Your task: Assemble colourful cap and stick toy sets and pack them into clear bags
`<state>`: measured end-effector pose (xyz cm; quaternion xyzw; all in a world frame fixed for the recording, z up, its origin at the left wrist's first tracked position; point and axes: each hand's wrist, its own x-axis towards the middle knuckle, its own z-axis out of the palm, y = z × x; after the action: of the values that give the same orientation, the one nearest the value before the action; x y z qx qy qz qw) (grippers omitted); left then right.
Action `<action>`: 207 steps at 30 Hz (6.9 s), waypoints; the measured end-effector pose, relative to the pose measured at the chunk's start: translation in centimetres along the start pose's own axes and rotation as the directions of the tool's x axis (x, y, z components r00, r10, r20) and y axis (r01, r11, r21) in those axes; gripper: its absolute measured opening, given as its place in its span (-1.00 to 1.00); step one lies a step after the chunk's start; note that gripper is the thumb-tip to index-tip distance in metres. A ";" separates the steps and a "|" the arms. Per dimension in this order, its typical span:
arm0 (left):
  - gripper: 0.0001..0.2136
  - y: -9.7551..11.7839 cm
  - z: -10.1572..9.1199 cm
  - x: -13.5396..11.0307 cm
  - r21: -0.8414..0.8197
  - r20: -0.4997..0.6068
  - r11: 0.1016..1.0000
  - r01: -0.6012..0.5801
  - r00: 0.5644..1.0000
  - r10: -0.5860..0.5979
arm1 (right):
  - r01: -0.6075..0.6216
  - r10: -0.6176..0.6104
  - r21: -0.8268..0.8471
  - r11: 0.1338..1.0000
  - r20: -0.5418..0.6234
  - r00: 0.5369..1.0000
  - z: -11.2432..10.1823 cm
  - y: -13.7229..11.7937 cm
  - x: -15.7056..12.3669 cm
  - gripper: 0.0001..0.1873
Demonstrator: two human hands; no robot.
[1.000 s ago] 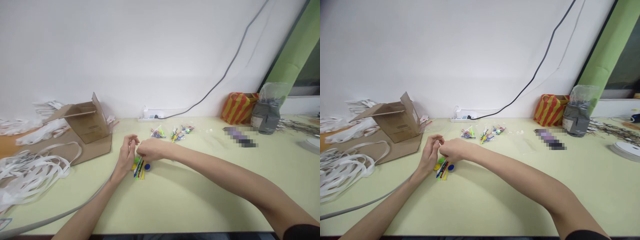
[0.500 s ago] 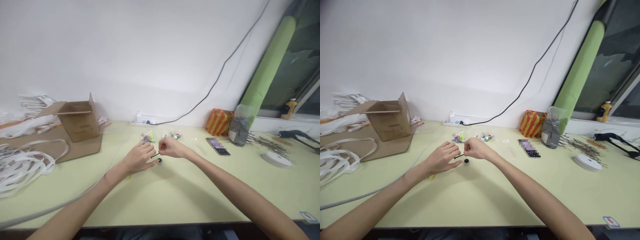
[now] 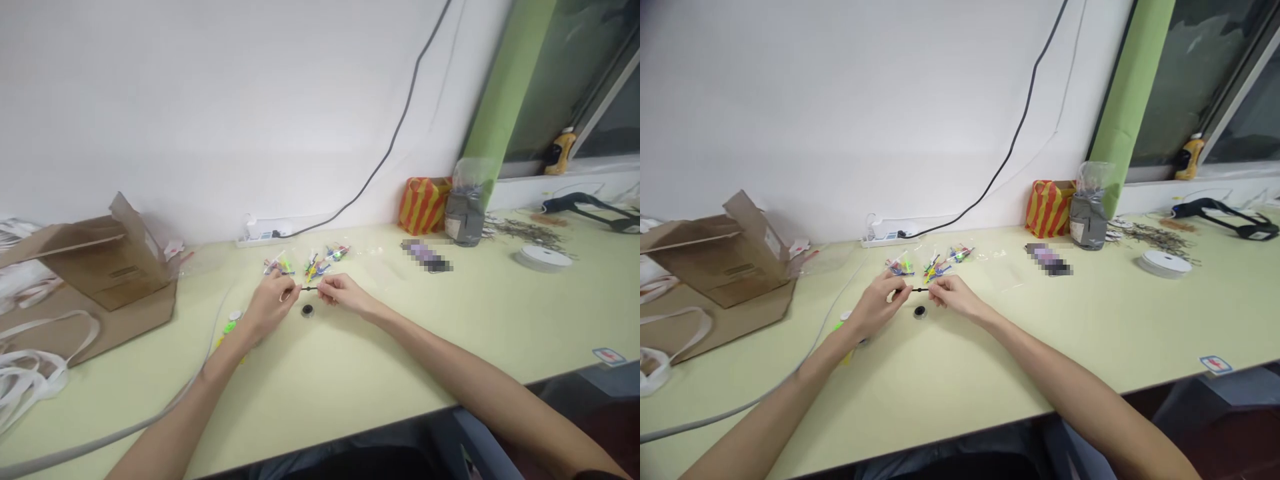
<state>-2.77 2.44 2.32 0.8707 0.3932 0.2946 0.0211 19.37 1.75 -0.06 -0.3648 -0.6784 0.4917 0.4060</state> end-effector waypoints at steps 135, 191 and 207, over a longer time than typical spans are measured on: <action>-0.71 -3.4 -0.6 -0.6 0.320 -0.118 0.947 0.034 0.993 0.005 | 0.149 -0.298 -0.643 0.751 -0.128 0.946 1.9 1.7 -0.9 -0.76; -0.66 -5.5 -4.4 -1.3 0.250 -0.396 0.943 0.218 0.912 -0.106 | 0.635 -0.363 -0.680 0.367 0.524 0.771 9.1 -5.3 6.5 -0.88; -0.74 1.7 0.5 -1.3 -0.133 0.152 0.990 -0.037 0.987 0.057 | 0.045 -0.046 0.029 0.999 0.033 0.998 0.1 -0.6 -2.4 -0.62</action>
<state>-2.00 0.44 1.72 0.8969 0.3496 0.2510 0.1015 20.24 -0.57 0.00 -0.3351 -0.6863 0.4981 0.4107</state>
